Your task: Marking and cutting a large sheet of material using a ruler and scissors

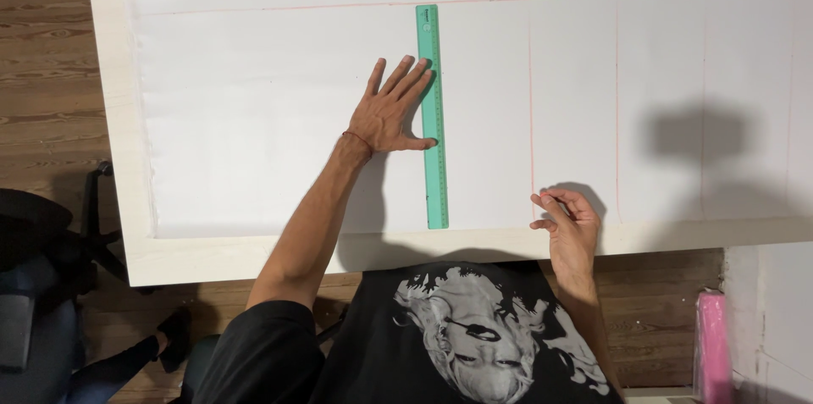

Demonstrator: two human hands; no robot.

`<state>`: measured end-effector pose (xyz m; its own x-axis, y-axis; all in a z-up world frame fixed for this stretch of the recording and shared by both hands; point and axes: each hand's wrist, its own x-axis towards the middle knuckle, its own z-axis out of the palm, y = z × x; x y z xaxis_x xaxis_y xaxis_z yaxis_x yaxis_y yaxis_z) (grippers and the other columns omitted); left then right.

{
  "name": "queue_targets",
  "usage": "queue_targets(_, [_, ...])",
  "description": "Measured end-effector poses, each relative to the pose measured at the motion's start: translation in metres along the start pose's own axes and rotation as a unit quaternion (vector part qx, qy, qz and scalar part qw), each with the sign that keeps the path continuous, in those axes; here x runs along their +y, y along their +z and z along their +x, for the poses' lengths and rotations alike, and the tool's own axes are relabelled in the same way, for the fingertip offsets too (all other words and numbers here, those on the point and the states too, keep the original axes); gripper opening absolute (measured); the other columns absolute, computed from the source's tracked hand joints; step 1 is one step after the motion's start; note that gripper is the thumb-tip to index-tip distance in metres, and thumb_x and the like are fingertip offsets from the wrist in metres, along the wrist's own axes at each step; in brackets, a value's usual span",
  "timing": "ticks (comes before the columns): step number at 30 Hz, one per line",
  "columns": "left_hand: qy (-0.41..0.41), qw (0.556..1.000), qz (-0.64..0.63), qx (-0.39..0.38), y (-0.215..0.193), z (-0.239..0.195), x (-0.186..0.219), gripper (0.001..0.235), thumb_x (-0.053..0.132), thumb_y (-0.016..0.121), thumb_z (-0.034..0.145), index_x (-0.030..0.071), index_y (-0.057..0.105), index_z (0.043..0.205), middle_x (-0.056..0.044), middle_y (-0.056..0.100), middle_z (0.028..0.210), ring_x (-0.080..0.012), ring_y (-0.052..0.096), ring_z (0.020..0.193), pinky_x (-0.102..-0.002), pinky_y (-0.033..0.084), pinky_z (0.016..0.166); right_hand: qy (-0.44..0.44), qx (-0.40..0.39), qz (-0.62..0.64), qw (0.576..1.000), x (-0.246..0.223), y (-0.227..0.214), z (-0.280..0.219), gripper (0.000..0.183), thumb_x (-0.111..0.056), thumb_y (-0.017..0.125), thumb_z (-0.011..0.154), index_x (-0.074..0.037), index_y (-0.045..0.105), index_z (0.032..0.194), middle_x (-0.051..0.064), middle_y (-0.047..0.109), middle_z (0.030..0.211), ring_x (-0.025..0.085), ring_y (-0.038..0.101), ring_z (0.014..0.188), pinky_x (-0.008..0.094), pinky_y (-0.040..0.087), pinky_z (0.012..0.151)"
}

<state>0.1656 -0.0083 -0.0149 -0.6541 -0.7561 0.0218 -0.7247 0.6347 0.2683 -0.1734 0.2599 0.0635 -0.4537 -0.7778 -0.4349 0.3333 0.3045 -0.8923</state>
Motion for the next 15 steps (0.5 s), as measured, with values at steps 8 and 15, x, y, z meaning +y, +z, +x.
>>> queue_targets(8, [0.002,0.999,0.039,-0.009,-0.010,-0.002,0.007,0.160,0.130,0.032,0.068,0.027,0.031,0.189,0.005,0.026,0.197,-0.0223,0.014,0.183,-0.057,-0.008,0.149,0.000,0.000,0.004,1.000,0.006,-0.006,0.013,0.014,0.000,0.079,0.110,-0.001,0.075,0.123,0.011,0.079,0.119,0.035,0.088,0.112,0.031,0.071,0.059])
queue_targets(15, [-0.006,0.999,0.040,-0.027,-0.012,-0.002,0.008,0.159,0.130,0.031,0.068,0.027,0.027,0.190,0.007,0.023,0.198,-0.0214,0.012,0.184,-0.057,-0.009,0.150,0.005,-0.005,0.006,1.000,0.007,-0.002,0.014,0.015,-0.001,0.081,0.109,-0.003,0.076,0.123,0.009,0.079,0.119,0.033,0.088,0.111,0.030,0.070,0.058])
